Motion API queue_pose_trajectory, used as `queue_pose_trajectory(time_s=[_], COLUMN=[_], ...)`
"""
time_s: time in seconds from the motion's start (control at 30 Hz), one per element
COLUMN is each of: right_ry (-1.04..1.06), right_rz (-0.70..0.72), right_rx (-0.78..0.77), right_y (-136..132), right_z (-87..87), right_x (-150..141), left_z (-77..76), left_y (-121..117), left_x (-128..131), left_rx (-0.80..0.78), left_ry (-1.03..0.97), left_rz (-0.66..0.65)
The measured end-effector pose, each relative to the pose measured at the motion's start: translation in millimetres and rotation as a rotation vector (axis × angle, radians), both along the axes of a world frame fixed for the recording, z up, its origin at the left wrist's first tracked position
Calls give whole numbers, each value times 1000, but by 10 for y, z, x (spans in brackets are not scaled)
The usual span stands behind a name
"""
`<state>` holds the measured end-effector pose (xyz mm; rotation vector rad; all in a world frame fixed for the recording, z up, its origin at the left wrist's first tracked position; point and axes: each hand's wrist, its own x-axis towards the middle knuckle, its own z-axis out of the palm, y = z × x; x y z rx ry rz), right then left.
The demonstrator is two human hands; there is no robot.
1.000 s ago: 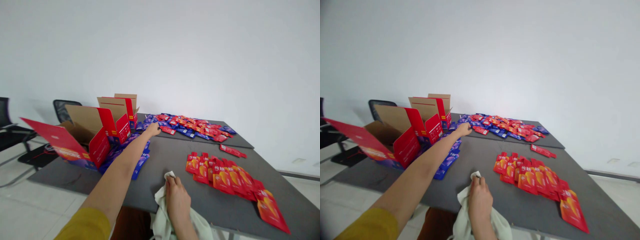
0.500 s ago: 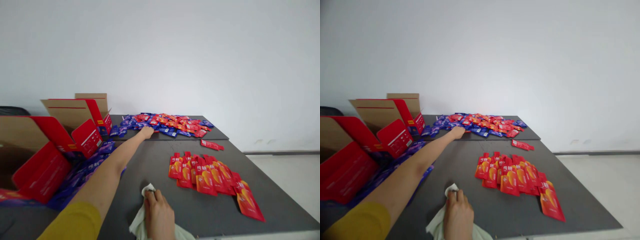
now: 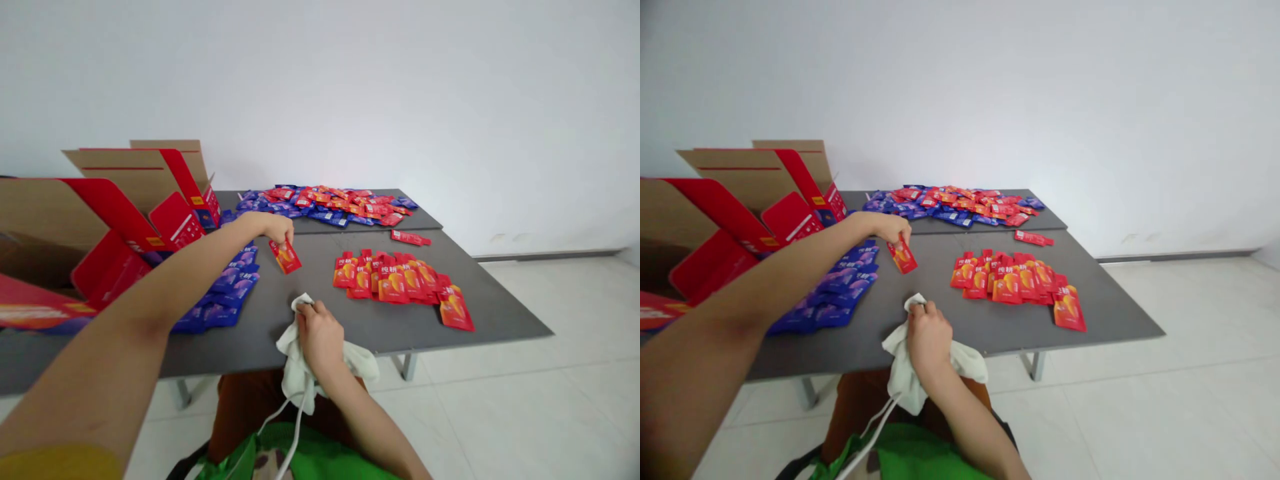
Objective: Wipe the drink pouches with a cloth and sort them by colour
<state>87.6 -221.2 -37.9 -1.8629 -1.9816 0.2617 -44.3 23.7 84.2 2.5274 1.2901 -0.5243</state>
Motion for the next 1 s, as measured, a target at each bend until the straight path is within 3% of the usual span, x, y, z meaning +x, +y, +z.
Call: queue_pose_trajectory(time_s=[0.1, 0.23, 0.4, 0.47, 0.53, 0.67, 0.8, 0.9, 1.0], right_ry=[98, 416, 512, 476, 446, 403, 343, 271, 116], right_rz=[7, 52, 64, 60, 37, -28, -15, 1, 28], right_rx=[32, 210, 301, 301, 294, 252, 188, 105, -26], right_y=[-28, -170, -322, -305, -238, 7, 289, 404, 387], right_z=[12, 52, 148, 232, 324, 416, 339, 233, 130], right_x=[20, 91, 249, 315, 372, 424, 351, 239, 135], left_z=[-65, -242, -470, -514, -539, -633, -935, -1223, -1407], left_y=[-464, -1009, -1152, -1164, -1246, -1688, -2251, -2512, -2545], left_x=[129, 280, 208, 134, 46, -117, -79, 58, 131], left_rx=[-103, -47, 138, 268, 408, 634, 722, 708, 605], left_ry=[77, 96, -156, -196, -241, -364, -377, -309, -302], left_rz=[6, 18, -285, -323, -231, 223, 598, 632, 595])
